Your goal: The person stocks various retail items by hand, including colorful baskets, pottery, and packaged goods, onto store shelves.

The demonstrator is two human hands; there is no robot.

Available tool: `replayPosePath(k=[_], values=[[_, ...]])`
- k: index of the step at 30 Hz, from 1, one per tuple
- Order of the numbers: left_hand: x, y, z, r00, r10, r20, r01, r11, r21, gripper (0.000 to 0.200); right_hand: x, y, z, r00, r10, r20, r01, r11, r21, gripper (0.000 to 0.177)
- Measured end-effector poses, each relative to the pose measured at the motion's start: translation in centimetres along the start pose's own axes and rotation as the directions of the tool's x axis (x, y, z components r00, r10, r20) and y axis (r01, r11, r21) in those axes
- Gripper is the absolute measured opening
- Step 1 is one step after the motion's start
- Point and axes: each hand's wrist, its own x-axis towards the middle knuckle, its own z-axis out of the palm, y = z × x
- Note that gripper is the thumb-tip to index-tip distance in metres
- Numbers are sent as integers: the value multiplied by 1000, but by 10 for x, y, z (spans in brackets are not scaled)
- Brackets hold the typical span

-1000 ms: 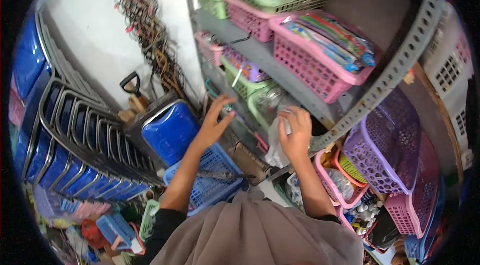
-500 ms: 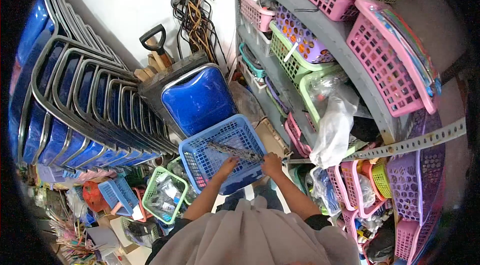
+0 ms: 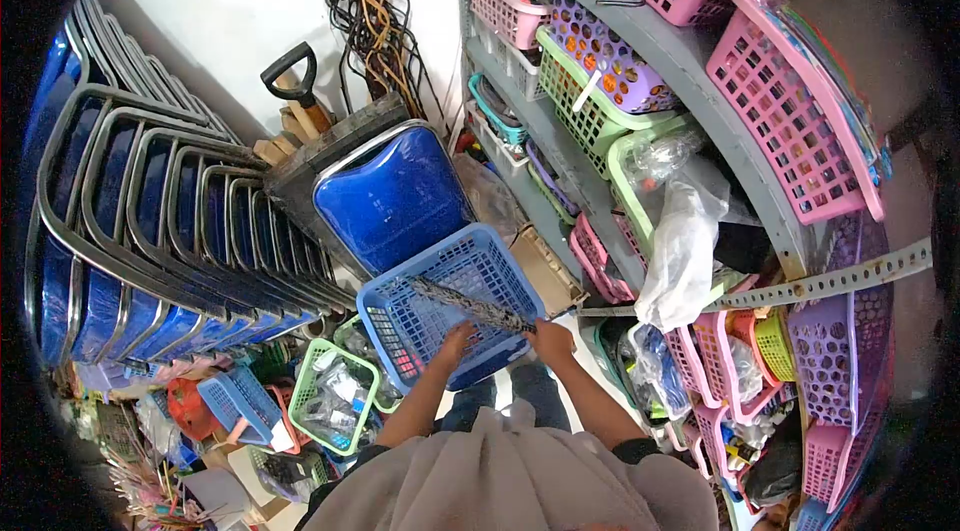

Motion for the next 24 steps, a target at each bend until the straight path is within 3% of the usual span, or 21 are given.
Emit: replayPosePath(k=[2, 5, 7, 8, 10, 11, 13, 14, 16, 17, 19, 20, 21, 23, 24], values=[[-1, 7, 6, 1000, -2, -1, 2, 998, -56, 62, -22, 1, -6, 1000, 14, 21, -17, 989, 145, 44], [-21, 35, 29, 1000, 15, -9, -16, 996, -91, 69, -58, -4, -27, 999, 11, -45, -2, 979, 203, 45], [-28, 50, 43, 975, 223, -27, -224, 969, -104, 61, -79, -6, -36, 985, 45, -166, 5, 958, 288, 43], [-36, 58, 52, 973, 229, 12, -227, 970, -87, 61, -89, -3, -38, 977, 47, -208, 34, 929, 368, 41], [-69, 84, 78, 941, 336, 41, -337, 941, 19, 47, -104, 4, -44, 967, 74, -244, 43, 897, 440, 39], [-79, 93, 88, 935, 343, 88, -348, 937, 37, 47, -112, 7, -47, 967, 98, -235, 16, 897, 441, 38], [-100, 106, 106, 904, 394, 166, -425, 868, 258, 34, -127, 18, -45, 961, 137, -240, -1, 870, 492, 36], [-113, 111, 120, 893, 396, 213, -444, 853, 274, 34, -134, 26, -42, 959, 103, -263, 51, 853, 519, 32], [-146, 120, 152, 774, 502, 385, -574, 813, 94, 27, -152, 33, -49, 955, 100, -279, 75, 830, 553, 34], [-162, 125, 167, 757, 492, 429, -583, 806, 105, 27, -161, 38, -52, 958, 104, -266, 73, 811, 580, 36], [-184, 129, 196, 770, 377, 515, -622, 624, 473, 24, -185, 39, -67, 954, 172, -244, 24, 772, 635, 40], [-155, 110, 198, 631, 390, 671, -680, 694, 237, 28, -198, 39, -72, 943, 175, -282, 67, 732, 678, 41], [-152, 101, 212, 612, 367, 700, -686, 687, 239, 28, -212, 44, -75, 930, 179, -320, 113, 691, 714, 43], [-158, 80, 243, 475, 409, 779, -735, 671, 96, 29, -242, 57, -76, 923, 222, -315, 100, 652, 751, 47], [-192, 78, 269, 452, 400, 797, -737, 670, 82, 30, -259, 63, -74, 880, 270, -391, 152, 619, 771, 45]])
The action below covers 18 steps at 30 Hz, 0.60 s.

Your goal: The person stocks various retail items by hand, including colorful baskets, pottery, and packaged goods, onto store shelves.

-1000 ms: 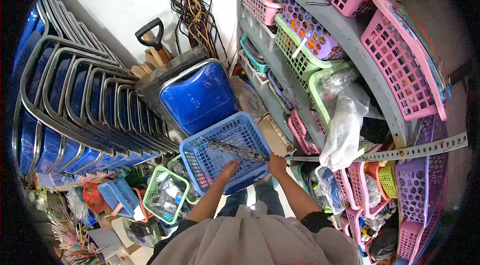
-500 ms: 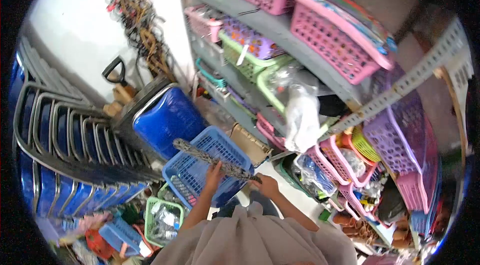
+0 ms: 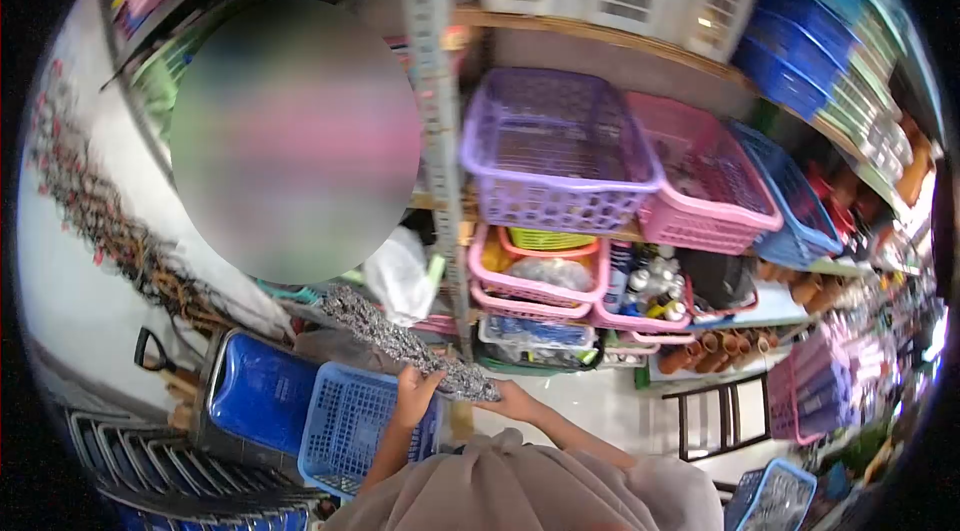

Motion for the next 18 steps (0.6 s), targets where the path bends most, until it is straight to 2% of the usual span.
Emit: replayPosePath(k=[3, 4, 6, 10, 12, 15, 17, 18], values=[[8, 16, 67, 986, -59, 154, 66, 997, -38, 31, -48, 0, -41, 980, -15, -196, 26, 998, 56, 39], [9, 22, 90, 974, -2, 225, 5, 1000, -14, 33, -66, 5, -54, 972, 11, -235, 5, 998, 66, 38], [9, 21, 132, 943, -26, 331, 39, 999, -34, 34, -103, 11, -78, 948, 101, -303, -67, 990, 121, 33], [7, 1, 211, 845, -7, 535, 69, 993, -96, 39, -179, 14, -120, 872, 145, -468, -154, 988, 18, 32], [3, -7, 254, 786, -4, 618, 99, 988, -120, 41, -216, 18, -135, 811, 146, -567, -167, 986, 16, 30], [-6, -23, 318, 694, -50, 718, 177, 979, -103, 42, -274, 16, -153, 696, 232, -680, -231, 968, 95, 29], [-16, -35, 361, 620, 4, 784, 153, 980, -126, 43, -311, 27, -157, 600, 227, -768, -258, 963, 83, 29], [-21, -42, 381, 594, 17, 804, 108, 989, -101, 42, -331, 28, -160, 539, 277, -795, -315, 942, 114, 29]])
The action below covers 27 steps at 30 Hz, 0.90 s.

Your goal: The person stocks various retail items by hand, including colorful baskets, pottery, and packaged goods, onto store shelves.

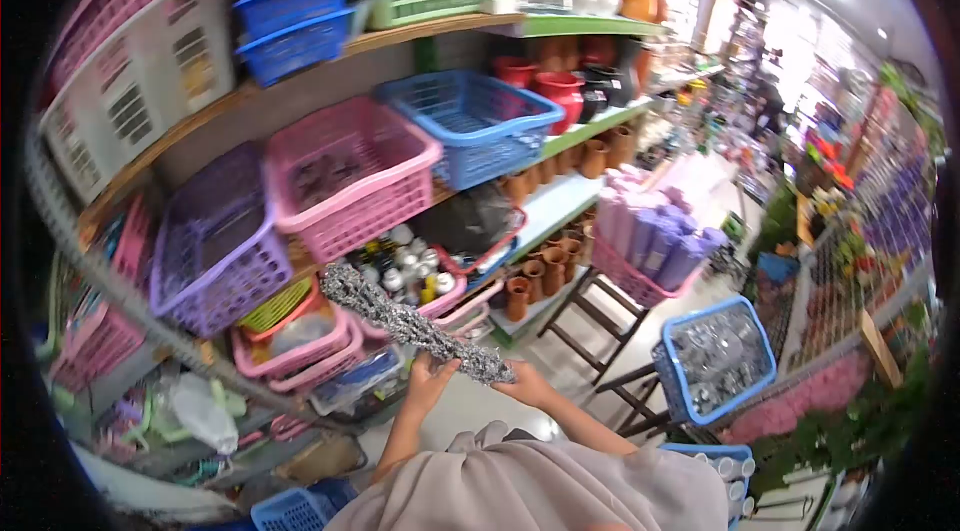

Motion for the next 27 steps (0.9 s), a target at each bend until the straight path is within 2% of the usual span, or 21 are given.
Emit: replayPosePath(k=[1, 3, 5, 6, 9, 11, 13, 15, 17, 19, 20, 21, 22, 23, 25, 26, 27], values=[[12, -3, 17, 999, 9, 32, -11, 999, 52, 42, -8, 6, -15, 997, 61, -52, -63, 998, -24, 30], [32, -5, 50, 997, -20, 79, 21, 1000, -13, 38, -26, 23, -38, 982, 100, -161, -104, 994, -17, 29], [48, -8, 74, 967, -147, 207, 121, 983, 135, 37, -43, 32, -56, 956, 140, -259, -145, 989, 0, 29], [56, -21, 85, 965, -70, 252, 47, 994, 94, 37, -51, 32, -64, 943, 179, -281, -173, 984, 46, 29], [76, -25, 117, 915, -102, 391, 69, 993, 99, 36, -72, 41, -78, 895, 247, -370, -223, 969, 106, 28], [89, -32, 136, 876, -139, 463, 89, 988, 129, 36, -83, 58, -80, 836, 146, -530, -111, 989, 97, 28], [101, -37, 155, 835, -173, 522, 103, 982, 160, 35, -92, 59, -88, 790, 193, -582, -130, 980, 150, 28], [116, -42, 172, 798, -178, 576, 83, 979, 187, 37, -99, 64, -100, 752, 343, -563, -266, 939, 216, 28], [135, -50, 187, 755, -187, 629, 35, 969, 246, 39, -100, 69, -112, 708, 309, -635, -238, 951, 197, 31], [158, -56, 200, 717, -148, 681, -6, 976, 218, 40, -96, 54, -130, 656, 383, -650, -369, 915, 166, 30], [168, -55, 206, 737, -157, 658, 26, 979, 204, 37, -91, 51, -135, 634, 318, -704, -281, 944, 174, 33], [179, -52, 213, 757, -166, 632, 57, 980, 189, 35, -86, 56, -143, 627, 319, -710, -285, 943, 172, 33], [193, -33, 221, 767, -58, 639, -68, 983, 171, 29, -81, 62, -151, 600, 290, -745, -261, 952, 161, 33], [209, -33, 230, 763, -58, 643, -65, 984, 166, 29, -78, 67, -157, 573, 263, -777, -238, 960, 149, 33], [243, -32, 249, 780, 87, 620, -101, 995, -13, 23, -68, 56, -179, 543, 291, -788, -287, 946, 152, 31], [260, -29, 257, 776, 88, 624, -98, 995, -19, 23, -63, 57, -188, 497, 320, -807, -295, 936, 189, 29], [276, -18, 264, 769, 109, 630, -189, 980, 62, 21, -60, 58, -196, 447, 349, -823, -301, 926, 230, 27]])
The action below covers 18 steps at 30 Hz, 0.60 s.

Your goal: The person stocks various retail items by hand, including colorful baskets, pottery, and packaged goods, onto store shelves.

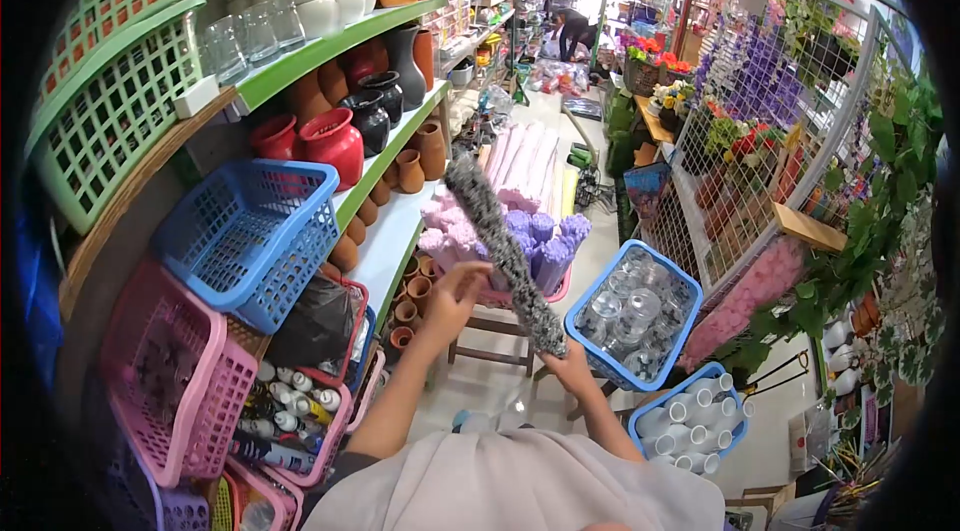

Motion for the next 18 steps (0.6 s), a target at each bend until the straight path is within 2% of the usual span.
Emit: replayPosePath(k=[1, 2, 4, 6, 8, 9, 10, 12, 14, 15, 17, 18], values=[[19, 4, -4, 1000, 22, 12, -23, 992, 121, 19, 10, 1, -3, 1000, 28, -1, -28, 999, -18, 28], [40, -1, -4, 999, 24, 26, -27, 993, 115, 19, 19, 2, -3, 999, 34, -15, -34, 999, -17, 28], [84, -16, 2, 966, 251, -55, -236, 952, 194, 16, 34, -6, -6, 979, -111, -172, 102, 993, -59, 33], [129, -25, 8, 967, 256, -4, -248, 942, 226, 16, 44, -14, -10, 963, -160, -216, 155, 987, -41, 36], [166, -31, 19, 963, 269, 15, -262, 921, 288, 20, 52, -17, -14, 953, -8, -302, 23, 999, 47, 32], [184, -36, 25, 974, 221, 42, -222, 912, 345, 22, 55, -16, -15, 951, 107, -290, -41, 973, 226, 26], [203, -42, 32, 983, 172, 65, -184, 896, 404, 24, 58, -20, -16, 941, 112, -319, -38, 973, 228, 26], [235, -51, 43, 975, 185, 126, -223, 757, 614, 39, 61, -31, -18, 925, 181, -334, -67, 944, 324, 21], [258, -54, 56, 993, -28, 113, -65, 668, 741, 57, 64, -31, -18, 906, 193, -377, -60, 940, 335, 19], [267, -57, 61, 992, -27, 127, -76, 672, 736, 57, 65, -29, -18, 906, 194, -377, -62, 941, 333, 19], [283, -61, 68, 926, -345, 151, 51, 512, 857, 76, 67, -27, -17, 904, 198, -380, -67, 941, 332, 19], [289, -68, 69, 925, -347, 157, 47, 512, 857, 76, 66, -28, -16, 899, 200, -391, -67, 942, 328, 18]])
